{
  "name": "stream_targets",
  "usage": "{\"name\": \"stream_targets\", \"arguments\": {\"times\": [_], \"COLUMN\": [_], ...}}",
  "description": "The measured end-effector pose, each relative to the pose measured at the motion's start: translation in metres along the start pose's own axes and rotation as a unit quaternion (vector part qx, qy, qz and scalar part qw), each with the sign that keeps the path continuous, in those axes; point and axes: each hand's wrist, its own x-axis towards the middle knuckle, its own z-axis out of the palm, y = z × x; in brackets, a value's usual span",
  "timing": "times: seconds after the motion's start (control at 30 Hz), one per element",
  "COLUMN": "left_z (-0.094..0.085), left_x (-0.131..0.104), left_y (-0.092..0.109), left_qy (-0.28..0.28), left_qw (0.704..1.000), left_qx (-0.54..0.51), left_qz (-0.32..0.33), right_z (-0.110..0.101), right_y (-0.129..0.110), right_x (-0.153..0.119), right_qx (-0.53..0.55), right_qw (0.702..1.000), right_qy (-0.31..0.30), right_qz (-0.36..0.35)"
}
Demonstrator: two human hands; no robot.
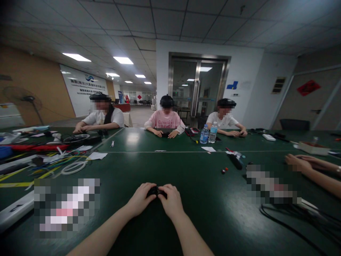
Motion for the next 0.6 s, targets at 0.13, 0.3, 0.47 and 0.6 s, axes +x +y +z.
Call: {"name": "stream_targets", "arguments": {"times": [0.13,0.3,0.47,0.6], "left_z": [0.0006,0.0,0.0017,0.0016], "left_x": [-0.0003,-0.0005,0.0011,0.0017], "left_y": [-0.0007,0.0014,0.0,-0.0007], "left_qy": [-0.003,-0.001,-0.003,-0.005], "left_qw": [1.0,1.0,1.0,1.0], "left_qx": [-0.004,0.002,0.013,0.013], "left_qz": [-0.005,-0.002,0.003,0.002], "right_z": [-0.0005,0.0004,0.0026,0.0032], "right_y": [-0.0004,0.0009,0.0035,0.0039], "right_x": [-0.0008,0.0013,0.0031,0.0024], "right_qx": [0.009,0.001,-0.005,0.006], "right_qw": [1.0,1.0,1.0,1.0], "right_qy": [-0.006,-0.006,-0.006,-0.001], "right_qz": [0.009,-0.004,-0.013,-0.019]}}
